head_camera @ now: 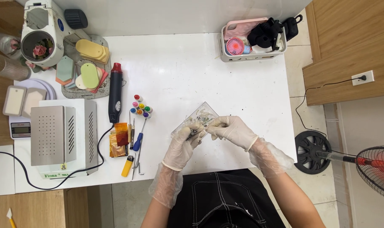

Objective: Attaching metal bases to candle wicks and sorting them at a production workbench.

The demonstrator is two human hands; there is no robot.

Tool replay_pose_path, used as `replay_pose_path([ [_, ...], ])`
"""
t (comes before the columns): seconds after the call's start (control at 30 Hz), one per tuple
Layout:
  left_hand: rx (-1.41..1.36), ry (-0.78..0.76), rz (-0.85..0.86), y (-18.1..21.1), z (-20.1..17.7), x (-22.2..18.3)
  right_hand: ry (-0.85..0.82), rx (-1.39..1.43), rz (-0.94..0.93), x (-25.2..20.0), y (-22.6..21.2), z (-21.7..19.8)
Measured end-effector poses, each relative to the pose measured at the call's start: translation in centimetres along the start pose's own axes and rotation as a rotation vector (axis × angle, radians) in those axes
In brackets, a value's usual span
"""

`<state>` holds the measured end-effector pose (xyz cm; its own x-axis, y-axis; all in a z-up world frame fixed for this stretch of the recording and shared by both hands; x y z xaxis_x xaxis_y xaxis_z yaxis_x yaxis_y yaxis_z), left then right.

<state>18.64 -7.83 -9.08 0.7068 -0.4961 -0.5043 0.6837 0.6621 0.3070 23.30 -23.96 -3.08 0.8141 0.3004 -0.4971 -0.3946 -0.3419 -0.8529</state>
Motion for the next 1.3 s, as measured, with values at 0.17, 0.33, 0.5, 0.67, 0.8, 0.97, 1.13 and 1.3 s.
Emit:
replay_pose_path([
  [0.17,0.163,0.045,-0.012,0.3,1.0,-0.6,0.085,0.004,0.071,-0.4,1.0,-0.6],
  [0.33,0.297,0.193,0.085,-0.1,0.8,-0.7,0.121,0.055,0.100,-0.9,1.3,-0.2],
  [0.5,0.227,0.242,0.085,-0.1,0.5,-0.4,0.140,0.010,0.105,-1.7,0.0,0.0],
  [0.67,0.188,0.146,0.178,0.9,0.5,-0.2,0.127,-0.041,0.091,-1.5,0.0,-0.5],
  [0.8,0.150,0.183,0.099,0.7,0.0,-0.4,0.105,-0.096,0.119,-1.5,-0.4,-0.8],
  [0.97,0.128,-0.109,0.004,-0.5,1.5,-1.1,0.050,-0.134,0.085,0.7,-1.5,-1.2],
  [1.13,0.218,-0.115,-0.040,-0.3,2.4,-2.2,-0.023,-0.048,-0.053,3.4,-1.4,-0.5],
  [1.3,0.214,0.041,0.113,2.0,-0.2,-3.2,-0.049,-0.021,-0.093,3.3,-2.1,0.3],
])
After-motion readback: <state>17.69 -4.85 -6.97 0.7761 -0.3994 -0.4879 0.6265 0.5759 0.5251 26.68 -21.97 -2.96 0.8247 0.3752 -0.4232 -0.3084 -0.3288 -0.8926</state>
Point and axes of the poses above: each hand's wrist, its own x-axis towards the middle knuckle, its own z-axis out of the palm, y = z × x, the point moved 9 cm from there along x, towards the middle knuckle, and after that the axes turned 15 degrees about -z, right-handed, at the moved point
